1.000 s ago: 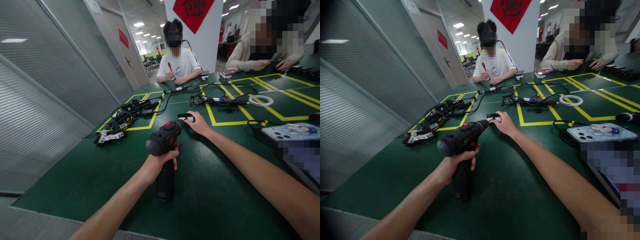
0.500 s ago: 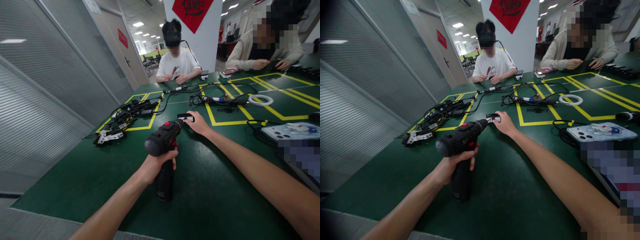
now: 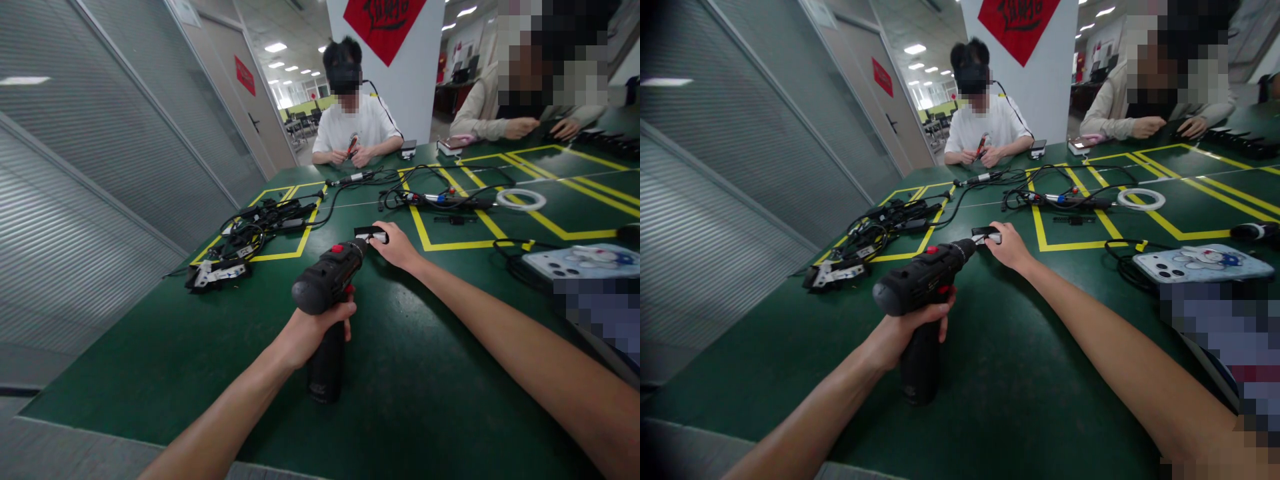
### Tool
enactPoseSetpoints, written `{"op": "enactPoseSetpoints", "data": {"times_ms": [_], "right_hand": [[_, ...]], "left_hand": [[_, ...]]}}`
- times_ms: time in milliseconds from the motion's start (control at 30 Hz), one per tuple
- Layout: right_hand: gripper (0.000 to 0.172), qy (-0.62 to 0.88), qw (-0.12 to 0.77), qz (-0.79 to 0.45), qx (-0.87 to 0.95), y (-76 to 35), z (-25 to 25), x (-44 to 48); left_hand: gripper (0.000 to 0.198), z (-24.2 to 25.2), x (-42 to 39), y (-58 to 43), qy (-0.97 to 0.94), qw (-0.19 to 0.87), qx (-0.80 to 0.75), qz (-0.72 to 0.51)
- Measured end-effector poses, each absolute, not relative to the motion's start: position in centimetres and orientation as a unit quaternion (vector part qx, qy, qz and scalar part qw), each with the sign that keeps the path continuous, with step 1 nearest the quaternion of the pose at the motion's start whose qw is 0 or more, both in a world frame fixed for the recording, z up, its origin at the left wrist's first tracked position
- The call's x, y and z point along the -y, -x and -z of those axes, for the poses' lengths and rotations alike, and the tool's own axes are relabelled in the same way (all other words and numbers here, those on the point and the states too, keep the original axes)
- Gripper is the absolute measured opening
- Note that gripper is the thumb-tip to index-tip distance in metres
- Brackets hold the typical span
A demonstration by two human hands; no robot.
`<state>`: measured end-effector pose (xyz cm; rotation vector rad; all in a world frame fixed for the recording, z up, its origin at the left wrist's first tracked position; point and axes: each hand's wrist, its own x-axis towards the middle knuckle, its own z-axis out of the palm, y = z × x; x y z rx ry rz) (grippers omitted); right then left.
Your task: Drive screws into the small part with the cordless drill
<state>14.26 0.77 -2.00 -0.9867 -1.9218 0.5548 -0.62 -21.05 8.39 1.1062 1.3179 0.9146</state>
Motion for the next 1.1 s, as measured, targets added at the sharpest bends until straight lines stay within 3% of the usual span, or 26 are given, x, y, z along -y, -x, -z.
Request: {"op": "enactPoseSetpoints", "data": {"times_ms": [467,1100], "right_hand": [[0.038,0.401,0.434,-0.227,0.774,-14.23,2.1,-0.81],[0.04,0.422,0.441,-0.215,0.763,-14.33,2.31,-1.31]], "left_hand": [[0.036,-8.64,20.89,0.65,-0.493,0.544,-0.566,-0.375],[0.025,-8.05,20.14,0.65,-0.525,0.528,-0.559,-0.364]]}}
